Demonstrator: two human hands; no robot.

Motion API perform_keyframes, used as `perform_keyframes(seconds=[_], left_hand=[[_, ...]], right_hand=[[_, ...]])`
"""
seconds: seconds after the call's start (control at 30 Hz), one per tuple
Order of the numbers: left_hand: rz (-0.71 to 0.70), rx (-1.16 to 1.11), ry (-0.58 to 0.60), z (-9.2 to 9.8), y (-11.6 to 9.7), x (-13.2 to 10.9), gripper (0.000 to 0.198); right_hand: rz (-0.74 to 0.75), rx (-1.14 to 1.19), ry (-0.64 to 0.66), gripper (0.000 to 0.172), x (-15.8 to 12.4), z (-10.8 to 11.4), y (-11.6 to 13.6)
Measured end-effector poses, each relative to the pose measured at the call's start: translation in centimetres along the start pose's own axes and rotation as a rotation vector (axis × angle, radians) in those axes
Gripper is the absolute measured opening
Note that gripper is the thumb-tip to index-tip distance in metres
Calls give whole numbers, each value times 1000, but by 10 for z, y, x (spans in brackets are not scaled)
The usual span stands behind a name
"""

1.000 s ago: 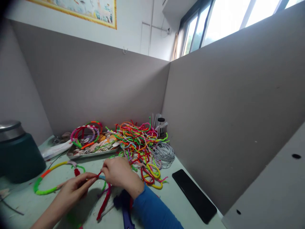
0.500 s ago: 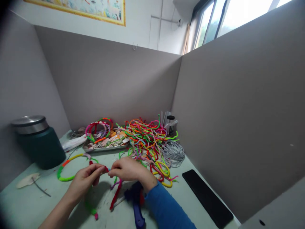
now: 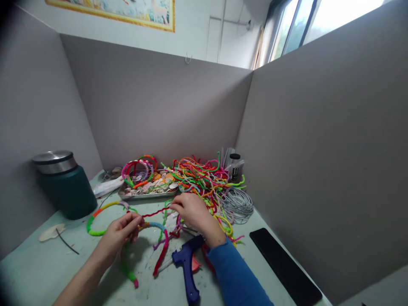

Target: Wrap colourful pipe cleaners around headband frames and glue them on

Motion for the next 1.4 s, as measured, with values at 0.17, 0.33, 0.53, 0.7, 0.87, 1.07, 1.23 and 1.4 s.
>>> perform_keyframes(seconds=[0.17, 0.33, 0.53, 0.7, 0.87, 1.07, 1.23, 1.4], left_hand=[[-171, 582, -111, 2, -14, -2, 29], [-138, 412, -9, -5, -14, -4, 31], [55, -125, -87, 4, -1, -2, 37], [32, -24, -64, 0, 5, 2, 40], [21, 122, -56, -2, 11, 5, 43], [11, 133, -83, 0, 8, 4, 45], [-5, 164, -96, 0, 10, 5, 45], [-50, 175, -79, -4, 2, 4, 41]], right_hand=[[-78, -89, -73, 18, -1, 23, -17], [-76, -73, -143, 23, -3, 33, -19], [-141, -19, 56, 23, -5, 16, -34], [-368, -103, -85, 18, -13, 31, -72], [-481, -24, -271, 22, -4, 59, -109], [-548, 251, -354, 20, 43, 56, -142], [-572, 657, -393, 28, 61, 49, -149], [-452, 1037, -530, 15, 64, 91, -137]])
Point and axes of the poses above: each hand's wrist, its own x-axis towards the middle knuckle, its own z-axis out of the back of the hand, y = z × x, the point moved 7 cm from there along x, towards the middle knuckle, and after that the axes turned 11 degrees about x, right-handed, at the moved point
